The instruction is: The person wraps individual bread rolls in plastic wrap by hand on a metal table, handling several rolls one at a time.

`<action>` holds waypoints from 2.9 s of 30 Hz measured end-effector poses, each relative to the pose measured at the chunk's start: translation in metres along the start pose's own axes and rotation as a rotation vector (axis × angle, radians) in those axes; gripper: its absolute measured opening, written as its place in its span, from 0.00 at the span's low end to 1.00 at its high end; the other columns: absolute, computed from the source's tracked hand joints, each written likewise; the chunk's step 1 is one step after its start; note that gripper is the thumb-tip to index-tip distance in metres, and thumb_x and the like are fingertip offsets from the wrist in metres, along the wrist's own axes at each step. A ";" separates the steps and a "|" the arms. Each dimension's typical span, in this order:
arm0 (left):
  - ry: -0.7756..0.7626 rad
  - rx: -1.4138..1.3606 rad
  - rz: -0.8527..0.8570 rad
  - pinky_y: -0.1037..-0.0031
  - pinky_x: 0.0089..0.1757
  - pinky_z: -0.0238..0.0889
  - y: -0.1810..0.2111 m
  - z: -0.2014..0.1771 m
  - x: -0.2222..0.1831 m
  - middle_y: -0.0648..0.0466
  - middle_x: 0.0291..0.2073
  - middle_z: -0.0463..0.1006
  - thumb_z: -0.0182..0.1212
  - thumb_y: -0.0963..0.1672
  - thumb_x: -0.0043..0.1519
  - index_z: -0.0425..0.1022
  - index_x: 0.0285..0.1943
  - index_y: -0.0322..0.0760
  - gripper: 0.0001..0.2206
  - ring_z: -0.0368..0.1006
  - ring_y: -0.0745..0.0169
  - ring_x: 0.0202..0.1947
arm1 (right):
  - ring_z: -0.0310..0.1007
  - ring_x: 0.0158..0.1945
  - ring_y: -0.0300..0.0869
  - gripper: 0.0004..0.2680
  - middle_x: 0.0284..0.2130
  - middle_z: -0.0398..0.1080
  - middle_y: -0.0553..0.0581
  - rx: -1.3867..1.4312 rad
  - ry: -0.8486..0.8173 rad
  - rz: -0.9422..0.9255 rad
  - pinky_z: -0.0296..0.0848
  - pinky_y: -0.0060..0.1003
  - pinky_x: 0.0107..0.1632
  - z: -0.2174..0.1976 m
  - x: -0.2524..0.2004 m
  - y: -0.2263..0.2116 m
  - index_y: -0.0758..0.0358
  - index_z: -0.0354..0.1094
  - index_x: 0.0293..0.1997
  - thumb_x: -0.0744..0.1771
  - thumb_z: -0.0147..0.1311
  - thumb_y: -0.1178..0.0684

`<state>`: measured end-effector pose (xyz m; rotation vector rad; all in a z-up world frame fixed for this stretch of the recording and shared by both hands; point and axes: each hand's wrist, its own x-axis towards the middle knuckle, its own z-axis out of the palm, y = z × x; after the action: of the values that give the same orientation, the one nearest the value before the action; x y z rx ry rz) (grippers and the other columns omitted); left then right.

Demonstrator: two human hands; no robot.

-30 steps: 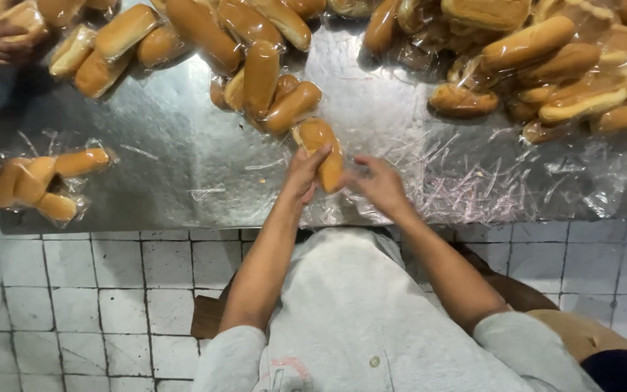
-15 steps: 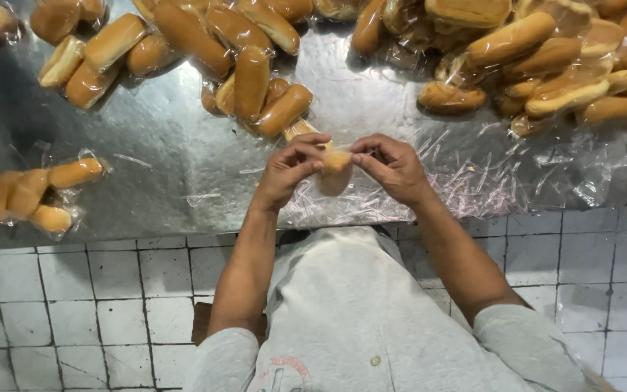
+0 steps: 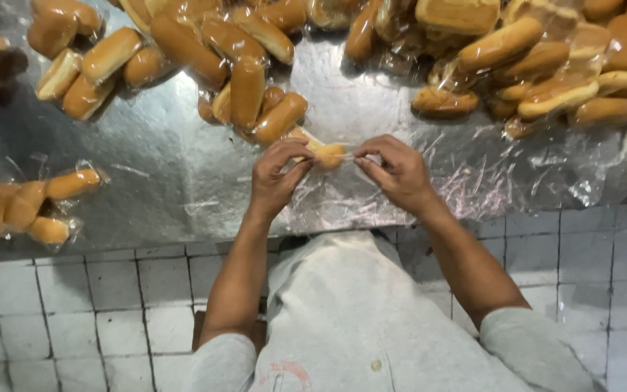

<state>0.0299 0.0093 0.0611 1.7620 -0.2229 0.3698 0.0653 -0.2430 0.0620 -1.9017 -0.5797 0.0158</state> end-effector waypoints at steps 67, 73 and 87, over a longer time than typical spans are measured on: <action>0.499 -0.149 -0.622 0.56 0.67 0.57 -0.082 -0.026 -0.021 0.28 0.69 0.57 0.64 0.42 0.69 0.47 0.75 0.27 0.31 0.57 0.33 0.71 | 0.72 0.54 0.69 0.28 0.73 0.43 0.51 -0.824 0.038 0.896 0.66 0.72 0.60 -0.082 -0.009 0.237 0.51 0.50 0.72 0.65 0.64 0.57; 0.037 -0.110 -0.799 0.63 0.50 0.70 -0.070 0.013 -0.051 0.44 0.47 0.79 0.68 0.45 0.63 0.77 0.58 0.34 0.16 0.76 0.53 0.51 | 0.78 0.48 0.64 0.24 0.48 0.75 0.68 -0.878 -0.179 1.006 0.74 0.64 0.48 -0.033 0.005 0.135 0.77 0.62 0.62 0.67 0.54 0.43; -0.173 -0.692 -0.757 0.75 0.40 0.76 -0.096 0.040 -0.039 0.49 0.41 0.83 0.79 0.37 0.48 0.76 0.58 0.31 0.26 0.79 0.66 0.39 | 0.70 0.62 0.60 0.21 0.52 0.73 0.69 0.260 -0.238 0.149 0.62 0.53 0.66 0.000 0.027 0.032 0.67 0.74 0.54 0.58 0.73 0.55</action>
<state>0.0320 -0.0107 -0.0480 1.0756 0.1876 -0.3779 0.1012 -0.2414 0.0412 -1.6951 -0.5639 0.3998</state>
